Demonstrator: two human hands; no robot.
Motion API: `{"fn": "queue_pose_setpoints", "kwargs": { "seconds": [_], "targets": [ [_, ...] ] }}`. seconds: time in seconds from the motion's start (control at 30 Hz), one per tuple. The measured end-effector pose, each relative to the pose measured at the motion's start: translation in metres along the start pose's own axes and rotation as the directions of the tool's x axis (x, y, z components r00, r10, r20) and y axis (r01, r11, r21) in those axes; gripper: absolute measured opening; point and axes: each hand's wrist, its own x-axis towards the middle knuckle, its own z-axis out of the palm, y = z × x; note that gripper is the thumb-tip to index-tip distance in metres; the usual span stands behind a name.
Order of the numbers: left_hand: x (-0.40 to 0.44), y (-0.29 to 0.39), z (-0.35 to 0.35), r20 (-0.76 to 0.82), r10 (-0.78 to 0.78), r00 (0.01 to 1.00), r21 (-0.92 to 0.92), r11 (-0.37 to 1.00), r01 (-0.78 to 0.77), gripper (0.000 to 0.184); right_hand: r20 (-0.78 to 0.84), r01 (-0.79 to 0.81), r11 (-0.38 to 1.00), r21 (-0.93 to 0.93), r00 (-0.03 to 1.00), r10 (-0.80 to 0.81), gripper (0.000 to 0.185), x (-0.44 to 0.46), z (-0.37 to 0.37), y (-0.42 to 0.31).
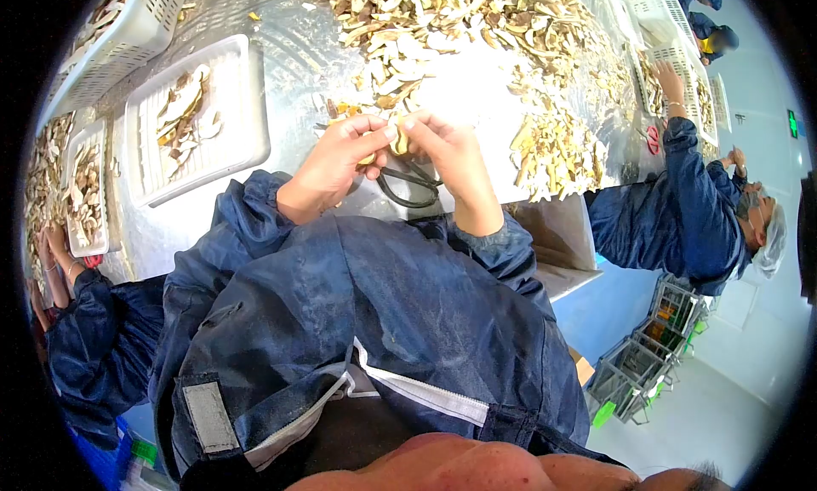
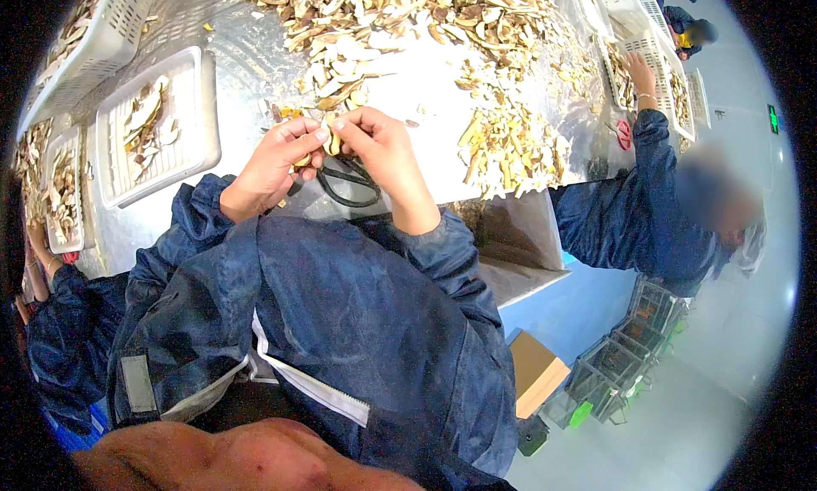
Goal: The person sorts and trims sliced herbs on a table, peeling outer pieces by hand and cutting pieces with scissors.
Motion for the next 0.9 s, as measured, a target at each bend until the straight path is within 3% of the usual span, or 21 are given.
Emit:
{"fn": "queue_pose_setpoints", "kwargs": {
  "seconds": [0.07,0.1,0.17,0.2,0.33,0.47,0.57,0.67,0.77,0.87,0.9],
  "targets": [
    [-0.001,0.002,-0.001,-0.014,-0.017,1.0,-0.019,1.0,0.017,0.017,-0.044,0.033,0.999,-0.008,0.998,-0.034,0.018,0.0,-0.011,0.0],
    [-0.004,0.005,-0.001,-0.026,-0.031,0.999,-0.033,0.999,0.031,0.017,-0.124,0.098,0.961,-0.26,0.983,-0.134,0.019,0.001,-0.019,0.0],
    [-0.005,0.006,-0.002,-0.034,-0.045,0.998,-0.078,0.996,0.042,0.018,-0.196,0.128,0.694,-0.709,0.909,-0.367,0.02,0.001,-0.036,-0.001],
    [-0.005,0.006,-0.003,-0.03,-0.045,0.999,-0.109,0.993,0.041,0.02,-0.228,0.084,0.593,-0.801,0.873,-0.432,0.02,0.003,-0.038,-0.003],
    [-0.003,0.005,-0.004,0.05,-0.042,0.998,-0.214,0.976,0.052,0.021,-0.173,0.152,0.623,-0.767,0.886,-0.43,0.015,0.021,-0.025,0.001],
    [-0.005,0.001,-0.01,0.139,-0.016,0.99,-0.278,0.959,0.054,0.021,-0.14,0.188,0.502,-0.844,0.826,-0.546,0.016,0.045,-0.008,0.021],
    [-0.008,0.002,-0.014,0.115,-0.03,0.993,-0.264,0.963,0.06,0.024,-0.112,0.199,0.507,-0.839,0.848,-0.517,0.015,0.045,-0.011,0.022],
    [-0.006,0.003,-0.014,0.089,-0.035,0.995,-0.256,0.965,0.057,0.027,-0.209,0.036,0.705,-0.708,0.943,-0.258,0.015,0.036,-0.016,0.014],
    [-0.003,0.0,-0.012,0.097,-0.049,0.994,-0.288,0.955,0.075,0.029,-0.222,0.036,0.924,-0.381,0.966,-0.13,0.015,0.025,-0.016,-0.001],
    [-0.005,0.007,-0.003,0.099,-0.097,0.99,-0.347,0.929,0.126,0.03,0.013,0.096,0.992,-0.081,0.995,-0.095,0.015,0.015,-0.002,-0.018],
    [-0.005,0.009,-0.002,0.101,-0.102,0.99,-0.344,0.93,0.131,0.03,-0.05,0.193,0.94,-0.282,0.975,-0.216,0.017,0.019,-0.001,-0.018]
  ]
}}
